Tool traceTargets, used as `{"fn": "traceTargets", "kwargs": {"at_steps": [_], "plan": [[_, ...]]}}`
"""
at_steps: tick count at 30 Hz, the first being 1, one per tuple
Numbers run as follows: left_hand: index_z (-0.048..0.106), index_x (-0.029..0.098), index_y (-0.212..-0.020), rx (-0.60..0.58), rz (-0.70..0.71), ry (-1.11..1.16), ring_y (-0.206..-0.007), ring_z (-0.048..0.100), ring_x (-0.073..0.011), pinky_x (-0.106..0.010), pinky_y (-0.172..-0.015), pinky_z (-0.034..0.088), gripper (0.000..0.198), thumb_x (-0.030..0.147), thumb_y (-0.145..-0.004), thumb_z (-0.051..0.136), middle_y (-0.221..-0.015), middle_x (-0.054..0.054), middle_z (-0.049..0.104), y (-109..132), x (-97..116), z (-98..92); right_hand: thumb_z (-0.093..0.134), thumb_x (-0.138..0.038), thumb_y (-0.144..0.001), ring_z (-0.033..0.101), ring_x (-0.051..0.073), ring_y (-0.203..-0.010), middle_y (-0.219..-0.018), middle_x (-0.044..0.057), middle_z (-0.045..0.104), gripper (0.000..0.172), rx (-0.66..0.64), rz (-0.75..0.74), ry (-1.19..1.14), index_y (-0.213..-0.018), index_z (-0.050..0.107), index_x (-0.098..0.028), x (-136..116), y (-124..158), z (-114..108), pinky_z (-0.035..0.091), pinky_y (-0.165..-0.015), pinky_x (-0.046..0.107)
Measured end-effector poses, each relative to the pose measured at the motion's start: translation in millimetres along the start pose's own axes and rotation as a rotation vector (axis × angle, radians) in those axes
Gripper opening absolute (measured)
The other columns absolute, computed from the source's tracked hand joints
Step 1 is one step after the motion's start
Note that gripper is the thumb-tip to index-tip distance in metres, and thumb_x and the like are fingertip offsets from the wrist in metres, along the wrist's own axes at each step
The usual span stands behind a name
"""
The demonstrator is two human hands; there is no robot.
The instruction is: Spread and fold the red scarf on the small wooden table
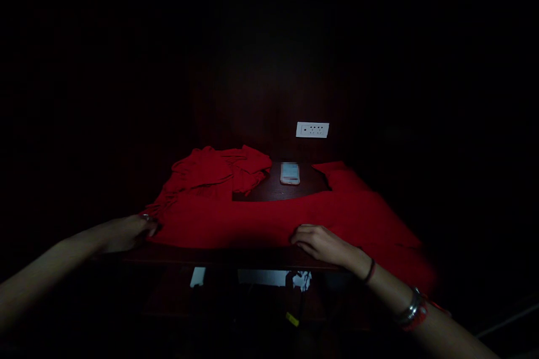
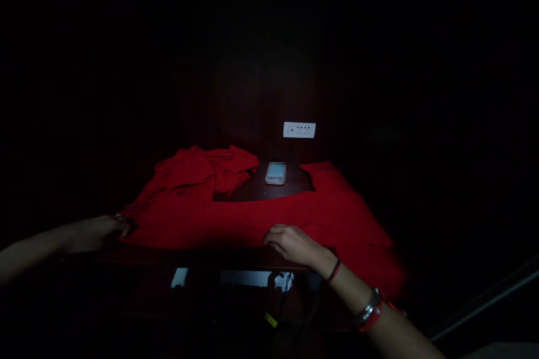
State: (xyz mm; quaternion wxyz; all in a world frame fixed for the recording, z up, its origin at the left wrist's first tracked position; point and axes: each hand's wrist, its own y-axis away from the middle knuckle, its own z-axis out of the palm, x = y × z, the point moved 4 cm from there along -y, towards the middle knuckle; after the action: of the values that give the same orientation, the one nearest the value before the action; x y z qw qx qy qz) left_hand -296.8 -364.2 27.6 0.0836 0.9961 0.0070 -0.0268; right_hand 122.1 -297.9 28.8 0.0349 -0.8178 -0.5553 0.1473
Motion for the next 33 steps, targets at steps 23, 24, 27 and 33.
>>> {"fn": "traceTargets", "kwargs": {"at_steps": [23, 24, 27, 33], "plan": [[0.014, 0.022, -0.132, 0.342, -0.073, 0.056, -0.124, 0.015, -0.0274, -0.045, -0.095, 0.021, 0.067, 0.057, -0.077, 0.026, -0.138, -0.009, 0.012, -69.2, 57.1, 25.1, 0.047, -0.015, -0.076, 0.057, 0.015, -0.079, -0.085, 0.008, 0.063, 0.016, -0.084, 0.478, 0.195, -0.081, 0.061, -0.013, 124.0, -88.2, -12.8, 0.039, -0.067, 0.020], [0.016, 0.023, -0.131, 0.300, -0.082, 0.051, -0.124, 0.014, -0.0279, -0.046, -0.095, 0.020, 0.066, 0.058, -0.076, 0.026, -0.138, -0.009, 0.012, -69.7, 54.6, 24.4, 0.045, -0.015, -0.077, 0.057, 0.015, -0.080, -0.087, 0.009, 0.063, 0.017, -0.067, 0.491, 0.192, -0.083, 0.061, -0.013, 127.2, -87.1, -12.6, 0.039, -0.067, 0.020], [0.019, 0.025, -0.130, 0.210, -0.134, 0.047, -0.124, 0.010, -0.0309, -0.048, -0.094, 0.018, 0.070, 0.062, -0.072, 0.029, -0.138, -0.009, 0.013, -71.8, 47.2, 21.1, 0.044, -0.017, -0.078, 0.057, 0.017, -0.080, -0.087, 0.011, 0.062, 0.018, -0.030, 0.524, 0.190, -0.083, 0.060, -0.012, 132.6, -83.5, -8.0, 0.039, -0.066, 0.022], [0.031, 0.022, -0.127, 0.364, -0.119, 0.039, -0.123, 0.016, -0.0322, -0.051, -0.091, 0.022, 0.060, 0.055, -0.077, 0.025, -0.135, -0.010, 0.023, -88.1, 49.7, -12.8, 0.038, -0.020, -0.082, 0.056, 0.014, -0.077, -0.086, 0.009, 0.061, 0.021, 0.014, 0.479, 0.140, -0.087, 0.056, -0.013, 128.3, -80.3, -9.7, 0.037, -0.065, 0.020]]}}
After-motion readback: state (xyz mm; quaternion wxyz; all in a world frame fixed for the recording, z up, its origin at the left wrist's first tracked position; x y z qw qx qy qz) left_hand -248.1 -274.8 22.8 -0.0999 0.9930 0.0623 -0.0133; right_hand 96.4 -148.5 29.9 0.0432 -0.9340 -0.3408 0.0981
